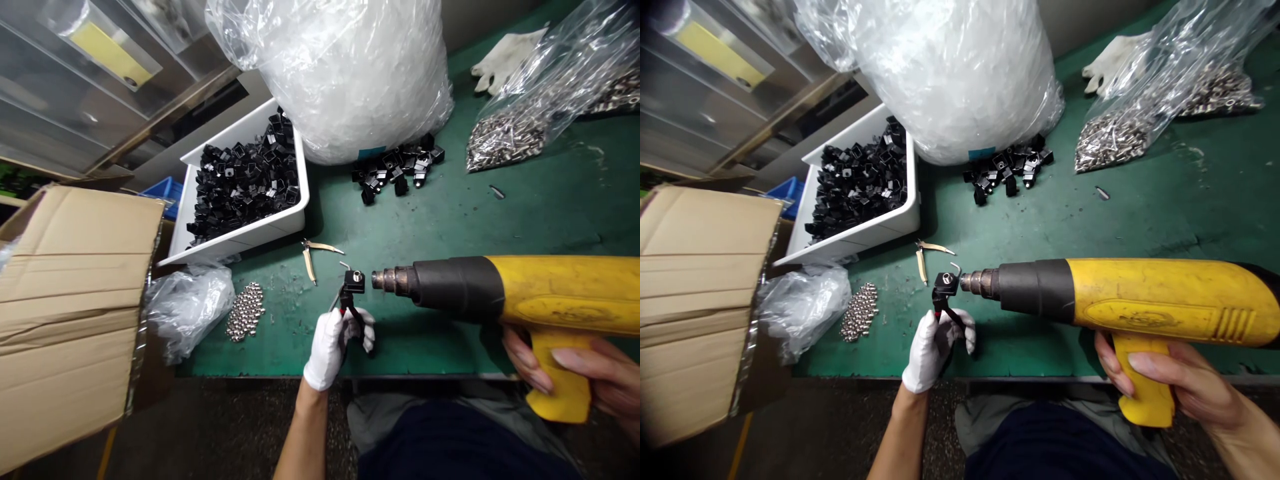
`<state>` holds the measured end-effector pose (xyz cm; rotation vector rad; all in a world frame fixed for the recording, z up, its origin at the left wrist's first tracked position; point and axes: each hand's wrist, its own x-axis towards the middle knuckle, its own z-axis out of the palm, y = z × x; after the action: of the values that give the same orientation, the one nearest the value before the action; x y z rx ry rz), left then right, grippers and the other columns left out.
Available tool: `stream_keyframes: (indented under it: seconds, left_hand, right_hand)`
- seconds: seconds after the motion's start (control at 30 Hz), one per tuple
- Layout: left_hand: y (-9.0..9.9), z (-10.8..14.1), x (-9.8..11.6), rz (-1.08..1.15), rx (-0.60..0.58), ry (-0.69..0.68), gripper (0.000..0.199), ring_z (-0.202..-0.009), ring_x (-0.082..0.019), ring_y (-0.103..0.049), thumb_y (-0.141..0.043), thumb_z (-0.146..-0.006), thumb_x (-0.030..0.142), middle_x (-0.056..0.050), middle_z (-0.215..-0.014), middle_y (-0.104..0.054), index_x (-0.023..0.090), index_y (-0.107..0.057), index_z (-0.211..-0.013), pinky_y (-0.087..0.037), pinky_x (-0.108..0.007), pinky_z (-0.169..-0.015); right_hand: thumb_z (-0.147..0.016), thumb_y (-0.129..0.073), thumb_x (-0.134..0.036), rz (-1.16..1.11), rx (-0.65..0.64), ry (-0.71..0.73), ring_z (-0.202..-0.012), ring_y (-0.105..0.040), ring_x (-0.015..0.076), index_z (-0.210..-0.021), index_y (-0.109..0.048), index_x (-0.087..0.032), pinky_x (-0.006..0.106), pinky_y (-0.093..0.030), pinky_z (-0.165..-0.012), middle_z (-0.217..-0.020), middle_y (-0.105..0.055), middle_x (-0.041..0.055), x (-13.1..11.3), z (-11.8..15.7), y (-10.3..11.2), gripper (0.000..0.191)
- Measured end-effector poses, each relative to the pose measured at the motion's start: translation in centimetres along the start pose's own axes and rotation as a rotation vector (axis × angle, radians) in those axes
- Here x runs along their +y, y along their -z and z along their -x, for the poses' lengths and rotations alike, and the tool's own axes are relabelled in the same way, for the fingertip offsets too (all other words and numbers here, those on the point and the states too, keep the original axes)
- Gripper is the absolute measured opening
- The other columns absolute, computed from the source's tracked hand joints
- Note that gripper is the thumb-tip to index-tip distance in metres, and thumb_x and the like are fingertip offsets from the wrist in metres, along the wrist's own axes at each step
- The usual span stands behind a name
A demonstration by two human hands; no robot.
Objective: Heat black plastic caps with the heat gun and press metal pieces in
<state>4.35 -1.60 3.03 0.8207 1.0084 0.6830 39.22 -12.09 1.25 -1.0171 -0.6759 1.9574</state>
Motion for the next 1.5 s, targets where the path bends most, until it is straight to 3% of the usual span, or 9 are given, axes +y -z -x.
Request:
stream_keyframes:
  seconds: [0.17,0.57,0.83,1.5]
  left_hand:
    - [0.0,0.0,-0.1,-0.002,0.002,-0.002,0.065,-0.062,-0.021,-0.063,-0.043,-0.093,0.066,-0.012,-0.074,-0.068,0.007,-0.071,-0.097,-0.050,-0.033,-0.059]
    - [-0.2,-0.1,0.2,-0.027,0.001,-0.009,0.067,-0.058,-0.021,-0.063,-0.045,-0.091,0.069,-0.011,-0.071,-0.067,0.006,-0.070,-0.095,-0.050,-0.034,-0.058]
    - [-0.3,-0.2,0.2,-0.033,0.002,-0.009,0.068,-0.058,-0.021,-0.063,-0.044,-0.091,0.069,-0.012,-0.070,-0.068,0.006,-0.070,-0.095,-0.049,-0.034,-0.058]
    - [-0.3,-0.2,0.2,-0.032,0.008,-0.003,0.069,-0.058,-0.020,-0.063,-0.048,-0.089,0.070,-0.012,-0.069,-0.068,0.006,-0.070,-0.094,-0.050,-0.033,-0.057]
  right_hand:
    - [-0.088,-0.054,-0.054,0.028,-0.060,-0.018,-0.063,-0.050,0.0207,-0.094,-0.067,-0.022,0.035,-0.044,-0.058,-0.074,-0.058,0.0071,0.0,-0.2,0.5,0.034]
    - [-0.088,-0.052,-0.052,-0.036,0.001,0.011,-0.061,-0.048,0.0189,-0.094,-0.067,-0.020,0.032,-0.042,-0.057,-0.071,-0.057,0.0066,0.1,-0.3,-0.2,0.036]
    - [-0.088,-0.052,-0.055,-0.001,-0.064,0.012,-0.062,-0.047,0.0194,-0.095,-0.065,-0.021,0.033,-0.040,-0.059,-0.072,-0.057,0.0062,0.0,-0.5,0.3,0.038]
    - [-0.088,-0.053,-0.051,-0.038,0.007,0.053,-0.061,-0.048,0.0180,-0.096,-0.066,-0.021,0.031,-0.044,-0.057,-0.075,-0.057,0.0055,-0.1,-0.3,-0.7,0.033]
